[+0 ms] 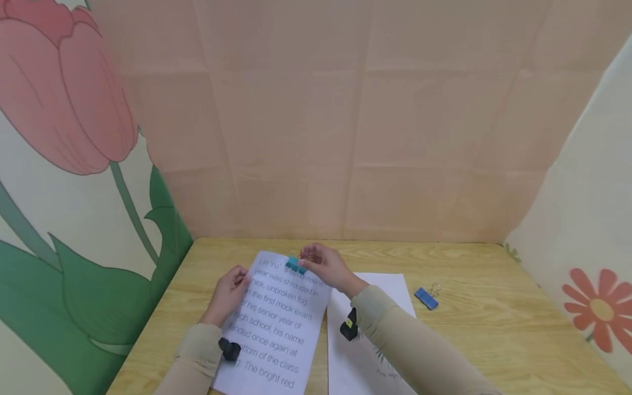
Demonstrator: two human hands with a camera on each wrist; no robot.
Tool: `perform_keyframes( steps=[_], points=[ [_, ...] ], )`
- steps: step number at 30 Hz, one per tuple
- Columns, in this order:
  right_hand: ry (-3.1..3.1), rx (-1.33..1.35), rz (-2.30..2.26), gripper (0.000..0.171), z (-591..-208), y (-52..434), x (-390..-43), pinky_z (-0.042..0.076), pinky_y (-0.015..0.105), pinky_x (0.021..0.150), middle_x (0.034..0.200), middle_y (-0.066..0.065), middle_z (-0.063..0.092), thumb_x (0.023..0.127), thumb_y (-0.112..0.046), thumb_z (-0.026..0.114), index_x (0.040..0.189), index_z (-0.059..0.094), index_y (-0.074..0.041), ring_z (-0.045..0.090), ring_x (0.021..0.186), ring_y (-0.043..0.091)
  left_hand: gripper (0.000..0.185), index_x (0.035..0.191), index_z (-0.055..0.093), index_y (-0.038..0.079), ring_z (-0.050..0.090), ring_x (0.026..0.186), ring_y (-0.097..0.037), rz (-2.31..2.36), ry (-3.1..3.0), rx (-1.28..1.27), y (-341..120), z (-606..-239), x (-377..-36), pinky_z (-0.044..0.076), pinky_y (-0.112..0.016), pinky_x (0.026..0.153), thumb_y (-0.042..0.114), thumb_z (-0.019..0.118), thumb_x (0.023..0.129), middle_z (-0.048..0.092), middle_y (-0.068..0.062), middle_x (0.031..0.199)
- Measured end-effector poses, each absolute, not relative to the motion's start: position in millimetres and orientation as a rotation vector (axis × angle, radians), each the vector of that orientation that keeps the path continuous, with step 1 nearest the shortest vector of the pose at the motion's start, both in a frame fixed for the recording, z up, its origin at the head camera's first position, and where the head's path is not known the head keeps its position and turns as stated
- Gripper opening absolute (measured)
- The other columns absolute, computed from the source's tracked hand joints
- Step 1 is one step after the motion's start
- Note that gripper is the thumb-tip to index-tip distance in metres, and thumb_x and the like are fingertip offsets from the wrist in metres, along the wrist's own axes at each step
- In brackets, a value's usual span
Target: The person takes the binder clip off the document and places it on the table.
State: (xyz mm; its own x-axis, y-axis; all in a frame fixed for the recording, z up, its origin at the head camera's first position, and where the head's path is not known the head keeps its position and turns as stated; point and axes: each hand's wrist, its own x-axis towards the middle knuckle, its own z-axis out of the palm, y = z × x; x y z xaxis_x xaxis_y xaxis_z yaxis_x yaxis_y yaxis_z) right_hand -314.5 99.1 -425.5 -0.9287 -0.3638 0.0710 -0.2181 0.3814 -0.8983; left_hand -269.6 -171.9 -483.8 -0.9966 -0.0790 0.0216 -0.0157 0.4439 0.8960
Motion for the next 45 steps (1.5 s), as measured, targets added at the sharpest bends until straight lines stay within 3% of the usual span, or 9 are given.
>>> perform_keyframes(
  steps=[7, 14, 27, 38, 45],
  points=[
    [2.465, -0.477, -1.808, 0.036, -427.8, 101.9, -317.5, 0.051, 0.042, 0.102, 0.124, 0.013, 0.069, 0.101, -0.017, 0.068, 0.130, 0.061, 0.003, 0.065, 0.119, 0.030, 0.010, 0.109, 0.061, 0.009, 0.061, 0.076, -0.021, -1.629, -2.634, 0.091, -172.6, -484.9, -269.0, 0.049, -0.032, 0.066, 0.015, 0.053, 0.109, 0.068, -0.006, 0.095],
    [2.326, -0.322, -2.052, 0.050, -423.6, 108.3, -321.9, 0.048, 0.041, 0.106, 0.133, 0.020, 0.063, 0.100, -0.016, 0.071, 0.139, 0.051, 0.008, 0.060, 0.126, 0.034, 0.010, 0.108, 0.060, 0.010, 0.060, 0.077, -0.021, -1.614, -2.633, 0.147, -175.5, -488.6, -271.0, 0.048, -0.032, 0.066, 0.016, 0.052, 0.109, 0.069, -0.007, 0.097],
    [2.316, -0.268, -1.975, 0.059, -438.1, 129.6, -313.1, 0.047, 0.049, 0.107, 0.136, 0.021, 0.062, 0.099, -0.022, 0.071, 0.146, 0.049, 0.005, 0.061, 0.124, 0.035, 0.013, 0.112, 0.059, 0.007, 0.062, 0.079, -0.022, -1.678, -2.619, 0.267, -178.0, -485.4, -262.5, 0.050, -0.034, 0.068, 0.016, 0.050, 0.110, 0.070, -0.010, 0.100],
    [2.313, -0.212, -1.929, 0.055, -447.7, 146.9, -308.9, 0.050, 0.044, 0.103, 0.132, 0.018, 0.063, 0.100, -0.021, 0.071, 0.144, 0.050, 0.005, 0.061, 0.123, 0.033, 0.014, 0.114, 0.059, 0.005, 0.064, 0.080, -0.022, -1.665, -2.600, 0.341, -174.6, -490.8, -264.1, 0.050, -0.034, 0.070, 0.013, 0.049, 0.109, 0.071, -0.013, 0.102],
    [2.341, -0.112, -1.941, 0.057, -449.3, 166.3, -303.1, 0.053, 0.042, 0.100, 0.134, 0.024, 0.060, 0.100, -0.022, 0.070, 0.143, 0.050, 0.008, 0.060, 0.123, 0.036, 0.017, 0.117, 0.058, 0.005, 0.065, 0.082, -0.022, -1.666, -2.616, 0.372, -174.7, -491.3, -263.5, 0.051, -0.034, 0.070, 0.015, 0.047, 0.109, 0.071, -0.014, 0.105]
  ],
)
